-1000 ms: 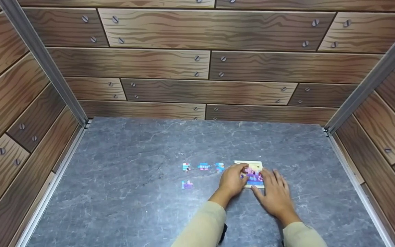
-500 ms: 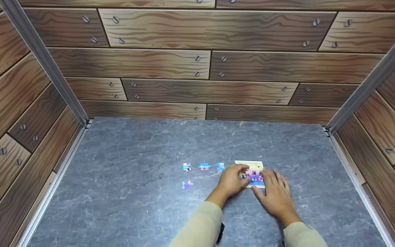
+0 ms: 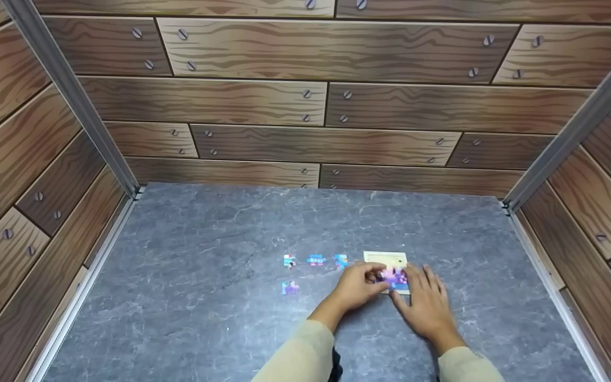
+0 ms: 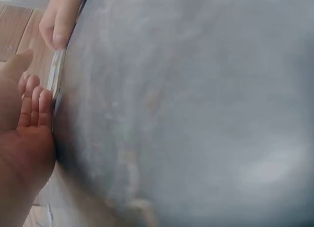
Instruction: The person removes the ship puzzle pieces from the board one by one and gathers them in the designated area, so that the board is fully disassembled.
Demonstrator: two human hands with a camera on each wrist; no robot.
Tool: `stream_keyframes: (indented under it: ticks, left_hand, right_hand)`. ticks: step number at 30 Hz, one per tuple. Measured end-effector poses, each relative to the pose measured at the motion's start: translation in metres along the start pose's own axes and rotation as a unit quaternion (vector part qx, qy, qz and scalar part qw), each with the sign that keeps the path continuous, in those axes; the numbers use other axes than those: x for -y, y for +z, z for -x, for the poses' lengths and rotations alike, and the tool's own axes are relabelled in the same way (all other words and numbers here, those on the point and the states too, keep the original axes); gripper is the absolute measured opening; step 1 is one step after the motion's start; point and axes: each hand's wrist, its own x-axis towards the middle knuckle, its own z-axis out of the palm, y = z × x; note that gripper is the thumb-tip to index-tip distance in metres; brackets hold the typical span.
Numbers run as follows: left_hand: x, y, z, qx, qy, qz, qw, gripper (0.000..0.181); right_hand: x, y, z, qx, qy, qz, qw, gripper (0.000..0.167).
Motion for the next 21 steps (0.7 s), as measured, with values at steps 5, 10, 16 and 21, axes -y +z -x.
stream_keyframes:
  ticks: [5, 10, 16, 21]
  left_hand:
    - [0.0, -0.003, 0.015, -0.008, 0.013, 0.028, 0.9995, 0.045]
    - [-0.002, -0.015, 0.025, -0.005, 0.023, 0.033, 0.9992, 0.045]
    - [-0.002, -0.034, 0.036, -0.005, 0.047, 0.028, 0.9985, 0.046]
    - [0.003, -0.053, 0.043, -0.012, 0.056, -0.008, 0.9983, 0.045]
  right_hand:
    - [0.0, -0.001, 0.001, 0.009, 0.001, 0.001, 1.0, 0.075]
    - [-0.001, -0.001, 0.001, 0.006, -0.004, 0.002, 1.0, 0.076]
    - [0.0, -0.002, 0.001, 0.009, 0.0, 0.004, 1.0, 0.08]
    - [0.001, -0.003, 0.0, 0.019, 0.002, 0.009, 0.9998, 0.082]
